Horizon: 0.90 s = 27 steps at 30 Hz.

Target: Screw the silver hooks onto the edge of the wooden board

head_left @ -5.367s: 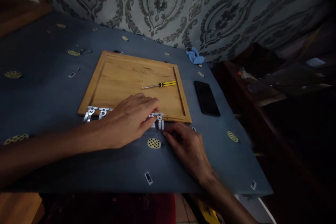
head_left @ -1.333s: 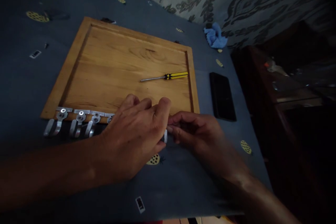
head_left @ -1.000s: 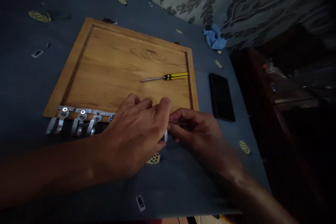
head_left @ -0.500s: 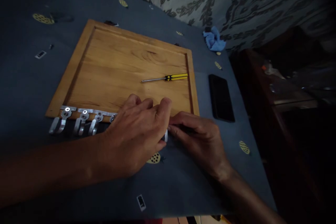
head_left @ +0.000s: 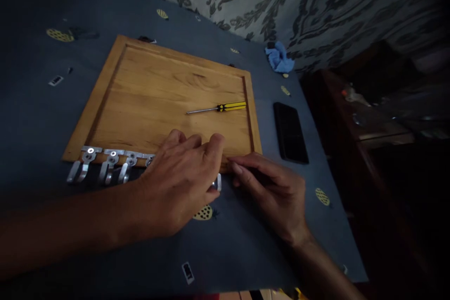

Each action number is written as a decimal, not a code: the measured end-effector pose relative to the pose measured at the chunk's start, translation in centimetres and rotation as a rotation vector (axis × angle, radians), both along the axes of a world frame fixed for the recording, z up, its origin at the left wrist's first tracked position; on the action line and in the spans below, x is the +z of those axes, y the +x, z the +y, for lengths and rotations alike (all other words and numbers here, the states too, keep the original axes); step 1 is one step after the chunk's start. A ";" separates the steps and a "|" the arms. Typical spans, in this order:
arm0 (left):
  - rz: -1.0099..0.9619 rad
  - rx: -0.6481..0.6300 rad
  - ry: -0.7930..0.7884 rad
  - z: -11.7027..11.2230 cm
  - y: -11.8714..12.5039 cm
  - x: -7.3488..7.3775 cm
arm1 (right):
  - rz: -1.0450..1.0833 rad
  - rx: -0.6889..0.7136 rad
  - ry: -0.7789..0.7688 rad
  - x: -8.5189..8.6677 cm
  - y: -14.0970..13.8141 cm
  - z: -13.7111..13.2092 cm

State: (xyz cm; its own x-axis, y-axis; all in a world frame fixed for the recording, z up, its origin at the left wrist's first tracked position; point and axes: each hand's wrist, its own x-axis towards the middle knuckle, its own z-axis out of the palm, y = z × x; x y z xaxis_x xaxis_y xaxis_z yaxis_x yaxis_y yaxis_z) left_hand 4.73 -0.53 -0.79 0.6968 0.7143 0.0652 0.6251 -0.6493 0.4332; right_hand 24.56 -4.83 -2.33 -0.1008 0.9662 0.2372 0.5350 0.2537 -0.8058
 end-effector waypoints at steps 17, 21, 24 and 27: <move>0.077 -0.007 -0.066 0.0 0.0 0.7 | -0.759 0.111 0.083 0.1 -1.3 10.8; 0.056 -0.002 -0.056 0.0 0.0 0.3 | -0.836 0.022 0.041 0.6 0.0 10.7; 0.035 0.005 -0.031 0.0 -0.1 0.1 | -0.853 0.005 0.037 0.6 1.2 10.5; 0.073 0.011 -0.041 -0.1 -0.1 0.3 | -0.815 -0.009 0.072 0.8 1.9 9.8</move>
State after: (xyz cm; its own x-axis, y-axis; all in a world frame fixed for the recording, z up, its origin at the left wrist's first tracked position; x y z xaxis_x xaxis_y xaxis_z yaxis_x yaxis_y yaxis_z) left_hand 4.65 -0.62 -0.52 0.6910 0.7227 -0.0149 0.6626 -0.6251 0.4126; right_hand 26.50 4.92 -1.56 -0.2610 0.9529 0.1544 0.9480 0.2832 -0.1453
